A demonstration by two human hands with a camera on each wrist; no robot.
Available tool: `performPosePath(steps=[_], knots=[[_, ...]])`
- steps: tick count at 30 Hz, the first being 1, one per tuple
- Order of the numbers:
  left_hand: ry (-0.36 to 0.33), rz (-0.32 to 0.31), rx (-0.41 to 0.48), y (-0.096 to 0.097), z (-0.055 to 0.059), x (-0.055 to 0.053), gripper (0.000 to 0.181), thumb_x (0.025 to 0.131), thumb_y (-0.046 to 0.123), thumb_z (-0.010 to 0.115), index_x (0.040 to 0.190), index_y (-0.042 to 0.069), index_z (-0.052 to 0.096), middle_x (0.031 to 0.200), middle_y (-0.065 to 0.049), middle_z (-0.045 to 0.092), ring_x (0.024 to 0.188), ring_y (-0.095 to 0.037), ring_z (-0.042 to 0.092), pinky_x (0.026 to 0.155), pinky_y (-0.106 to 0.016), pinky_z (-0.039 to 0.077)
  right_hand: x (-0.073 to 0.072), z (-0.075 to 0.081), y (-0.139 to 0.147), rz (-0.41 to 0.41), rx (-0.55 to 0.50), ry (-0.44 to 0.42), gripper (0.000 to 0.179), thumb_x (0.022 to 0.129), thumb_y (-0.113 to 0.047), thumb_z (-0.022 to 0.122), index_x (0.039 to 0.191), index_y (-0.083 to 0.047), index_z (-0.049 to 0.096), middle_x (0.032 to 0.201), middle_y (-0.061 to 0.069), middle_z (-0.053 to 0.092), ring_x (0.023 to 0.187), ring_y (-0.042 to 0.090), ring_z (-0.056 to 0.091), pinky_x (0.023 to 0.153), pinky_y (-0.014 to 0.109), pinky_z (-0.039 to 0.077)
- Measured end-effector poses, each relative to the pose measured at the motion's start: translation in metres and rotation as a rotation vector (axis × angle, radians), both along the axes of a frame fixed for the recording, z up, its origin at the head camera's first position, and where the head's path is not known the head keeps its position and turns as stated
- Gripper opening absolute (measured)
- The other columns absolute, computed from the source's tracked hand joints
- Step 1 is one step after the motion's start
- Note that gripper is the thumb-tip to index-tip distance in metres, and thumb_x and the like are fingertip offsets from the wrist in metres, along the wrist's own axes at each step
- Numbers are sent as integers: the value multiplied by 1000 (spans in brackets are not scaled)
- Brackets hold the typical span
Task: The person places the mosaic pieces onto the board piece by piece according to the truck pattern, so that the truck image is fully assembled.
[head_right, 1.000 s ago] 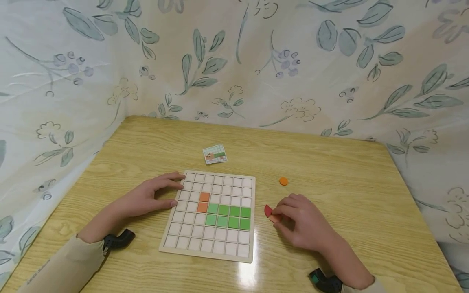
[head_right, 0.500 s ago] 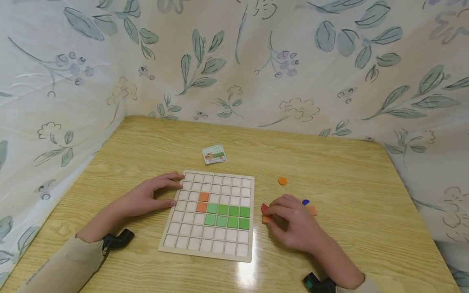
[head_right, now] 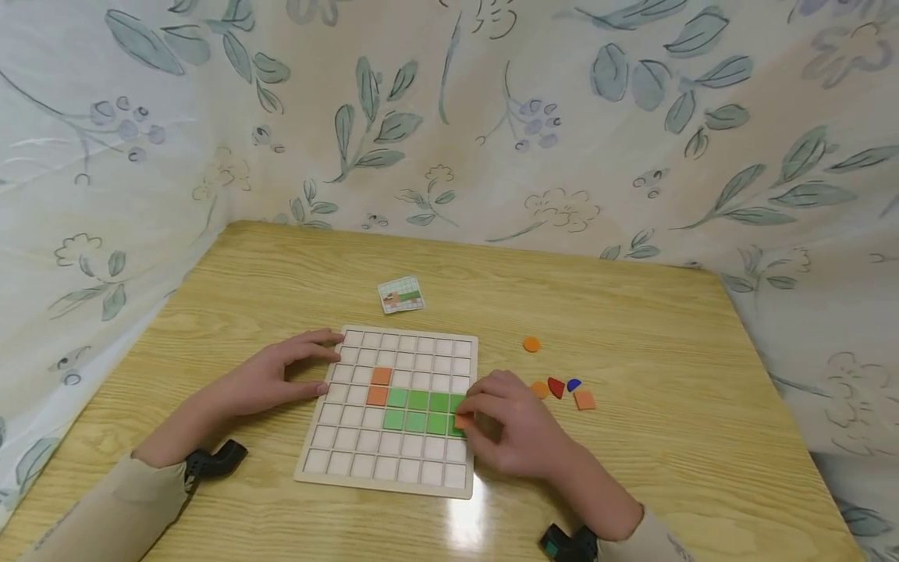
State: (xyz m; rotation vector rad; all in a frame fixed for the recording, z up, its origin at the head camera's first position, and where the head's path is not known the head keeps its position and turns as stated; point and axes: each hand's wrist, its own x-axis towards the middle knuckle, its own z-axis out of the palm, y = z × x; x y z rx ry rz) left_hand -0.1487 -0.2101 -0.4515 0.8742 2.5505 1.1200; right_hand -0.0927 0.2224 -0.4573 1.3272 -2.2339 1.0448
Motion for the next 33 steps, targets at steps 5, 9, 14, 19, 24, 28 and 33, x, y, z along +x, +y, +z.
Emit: performPosePath(steps=[5,9,14,19,24,28,33], knots=[[-12,6,5,-1,1,0,46,99,33,86,141,22,72,169,3,47,161,-29,34,126,-60,31,-1,3,-34,27,39,1,23,87,-8,84,108,-18,80,107,-9,72,97,12,61,87,32,48],[-20,5,10,1,0,-1,46,98,32,86,141,22,72,169,3,47,161,-29,35,126,-59,32,-2,6,-57,26,52,-7,19,89,-9,84,106,-17,81,105,-8,72,96,12,62,85,33,50],[-18,24,1,3,1,-1,45,97,28,87,139,21,73,167,2,49,160,-29,36,127,-57,32,-4,8,-83,11,68,-5,13,92,-12,87,104,-15,81,102,-7,73,96,12,64,86,30,53],[-8,34,-2,5,1,1,44,97,27,87,138,20,74,166,2,50,159,-29,39,126,-56,34,-6,9,-98,-2,93,-10,12,94,-12,86,105,-13,82,104,-6,74,99,13,66,87,28,55],[-10,42,0,8,-1,1,44,96,28,88,138,21,74,166,2,50,158,-29,39,126,-56,34,-5,7,-102,-18,135,-34,12,94,-14,86,106,-13,82,107,-6,75,100,13,66,89,29,56],[-6,46,-6,8,-2,1,45,96,30,87,138,22,73,167,3,49,159,-29,39,126,-56,34,-4,5,-103,-30,156,-36,13,93,-14,87,105,-14,82,107,-6,75,102,14,67,92,31,57],[-1,56,-1,7,-2,1,44,96,28,88,137,21,74,166,3,50,158,-28,40,126,-55,35,-6,4,-106,-23,188,-46,11,97,-18,85,107,-16,82,107,-8,75,105,14,66,98,33,55]])
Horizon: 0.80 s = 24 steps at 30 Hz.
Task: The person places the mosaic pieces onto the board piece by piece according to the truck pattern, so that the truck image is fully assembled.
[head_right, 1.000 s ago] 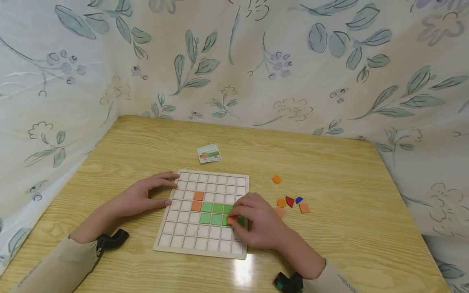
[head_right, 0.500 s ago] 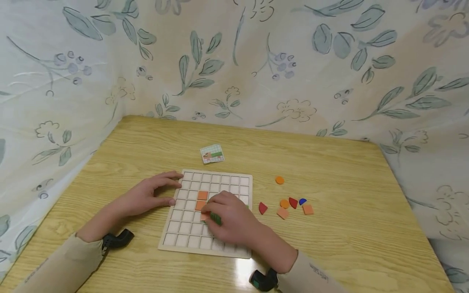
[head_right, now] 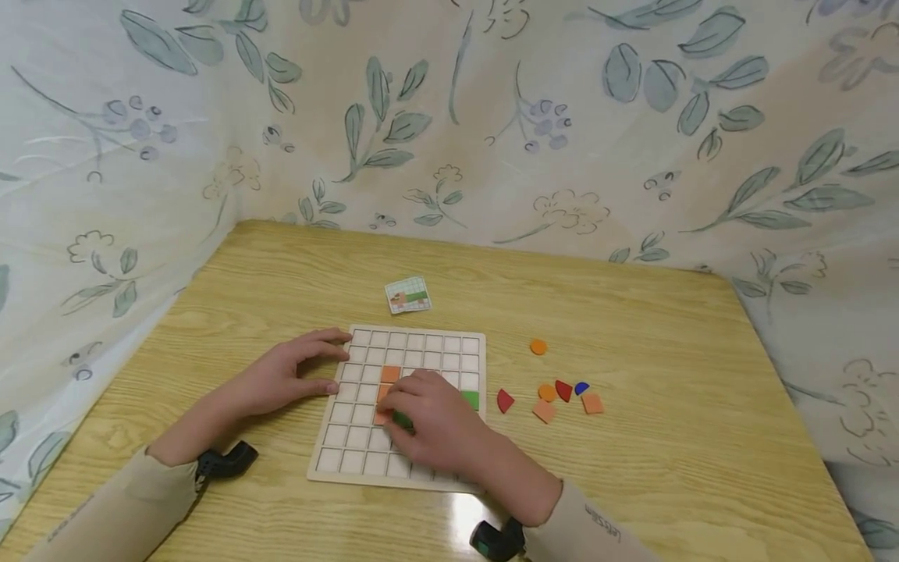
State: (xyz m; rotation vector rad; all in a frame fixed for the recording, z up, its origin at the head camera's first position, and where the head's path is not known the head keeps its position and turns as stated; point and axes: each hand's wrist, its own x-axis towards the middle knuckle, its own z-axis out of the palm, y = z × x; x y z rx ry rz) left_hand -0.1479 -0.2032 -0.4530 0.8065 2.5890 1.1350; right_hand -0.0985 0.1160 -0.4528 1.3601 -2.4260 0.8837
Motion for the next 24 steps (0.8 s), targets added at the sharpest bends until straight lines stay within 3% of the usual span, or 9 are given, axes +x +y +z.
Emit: performPosePath(steps=[24], knots=[[-3,-1,5,1,1,0,43,96,28,88,136,21,74,165,3,51,158,-28,40,125,-55,36,1,-2,0,-21,56,19,10,99,-20,82,108,-16,81,111,-7,74,107,14,66,100,34,53]])
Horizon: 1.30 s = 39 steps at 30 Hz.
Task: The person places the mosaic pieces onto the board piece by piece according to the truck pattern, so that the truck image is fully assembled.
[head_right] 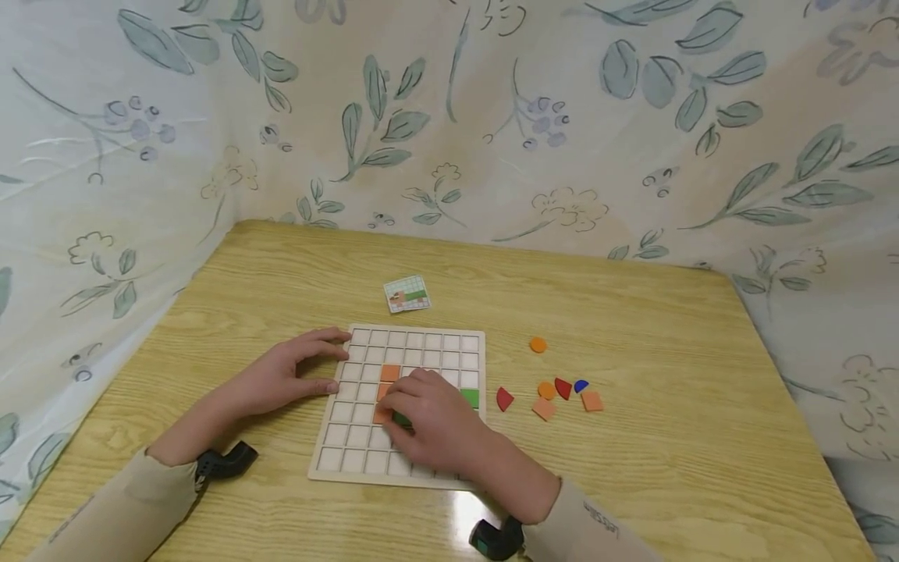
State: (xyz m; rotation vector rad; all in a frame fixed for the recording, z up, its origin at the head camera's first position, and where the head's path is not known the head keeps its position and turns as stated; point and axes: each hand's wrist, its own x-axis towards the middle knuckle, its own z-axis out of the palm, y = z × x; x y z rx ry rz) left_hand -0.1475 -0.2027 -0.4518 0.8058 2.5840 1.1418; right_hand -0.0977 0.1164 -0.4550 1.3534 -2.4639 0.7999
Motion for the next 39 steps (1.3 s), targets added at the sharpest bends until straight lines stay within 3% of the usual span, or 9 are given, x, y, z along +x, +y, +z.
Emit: performPosePath(steps=[20,32,39], knots=[[1,-13,4,-4,1,1,44,96,29,88,138,21,74,166,2,50,158,-29,40,126,-56,34,2,1,2,-9,1,1,10,99,-20,82,108,-17,81,110,-8,75,106,15,66,96,35,53],[13,-19,4,-4,-2,2,44,97,27,87,138,19,73,166,2,50,159,-28,38,127,-56,33,-2,-4,31,-81,-75,65,14,95,-16,83,108,-12,81,109,-4,75,103,17,67,94,37,54],[3,-22,-2,-2,-2,2,44,98,29,86,139,22,73,167,3,48,160,-28,37,127,-57,33,-1,-4,61,-157,-73,43,16,95,-13,81,110,-10,80,112,-3,75,105,18,66,97,42,54]])
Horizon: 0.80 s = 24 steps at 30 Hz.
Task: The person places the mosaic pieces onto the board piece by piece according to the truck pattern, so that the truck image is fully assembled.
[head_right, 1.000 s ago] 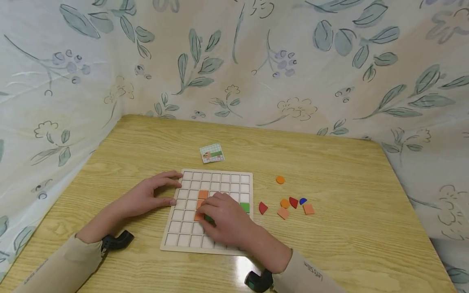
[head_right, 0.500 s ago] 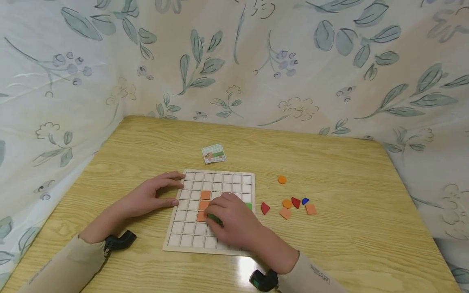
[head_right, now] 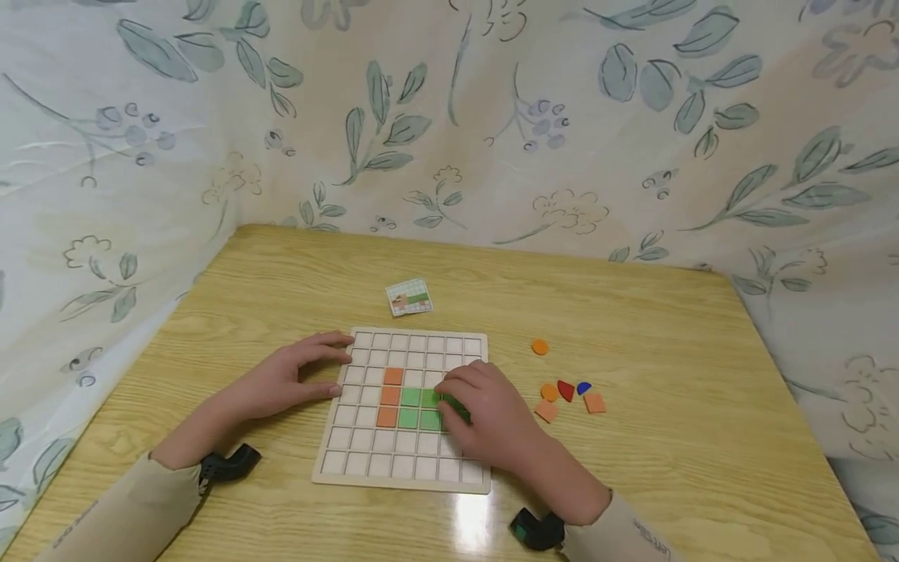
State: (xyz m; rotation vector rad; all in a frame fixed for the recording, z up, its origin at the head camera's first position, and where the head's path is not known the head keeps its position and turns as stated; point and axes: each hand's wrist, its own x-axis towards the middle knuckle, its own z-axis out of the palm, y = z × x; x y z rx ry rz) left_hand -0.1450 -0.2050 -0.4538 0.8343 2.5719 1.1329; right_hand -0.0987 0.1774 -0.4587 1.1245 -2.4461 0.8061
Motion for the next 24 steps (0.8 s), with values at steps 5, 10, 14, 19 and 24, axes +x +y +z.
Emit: performPosePath(steps=[5,10,14,19,24], knots=[[-14,2,-4,1,0,0,43,98,28,86,139,21,73,168,3,48,161,-28,35,128,-57,32,2,-3,24,-19,-38,29,21,91,-5,80,111,-8,80,114,-2,75,103,18,65,93,40,52],[-12,4,-6,0,0,1,43,99,30,86,139,22,73,168,3,48,161,-29,35,127,-58,32,3,-6,45,-50,-40,27,26,89,-1,75,114,-8,80,116,-1,75,101,18,62,92,37,47],[-5,8,-10,0,0,2,44,99,32,85,140,23,72,168,4,47,160,-29,36,127,-59,32,3,-6,60,-69,-17,-7,31,89,1,69,115,-10,79,117,-2,74,105,19,64,96,39,45],[-16,4,0,0,0,1,45,99,32,85,140,22,72,168,3,47,161,-29,35,127,-58,32,5,-4,74,-112,48,-33,35,85,0,72,116,-13,79,117,-5,74,109,17,65,96,42,47],[-17,4,6,0,-1,1,45,99,31,86,140,22,72,168,4,47,160,-28,36,126,-58,33,8,-4,80,-134,101,-19,31,84,-4,77,112,-16,79,113,-9,73,103,13,63,88,41,49]])
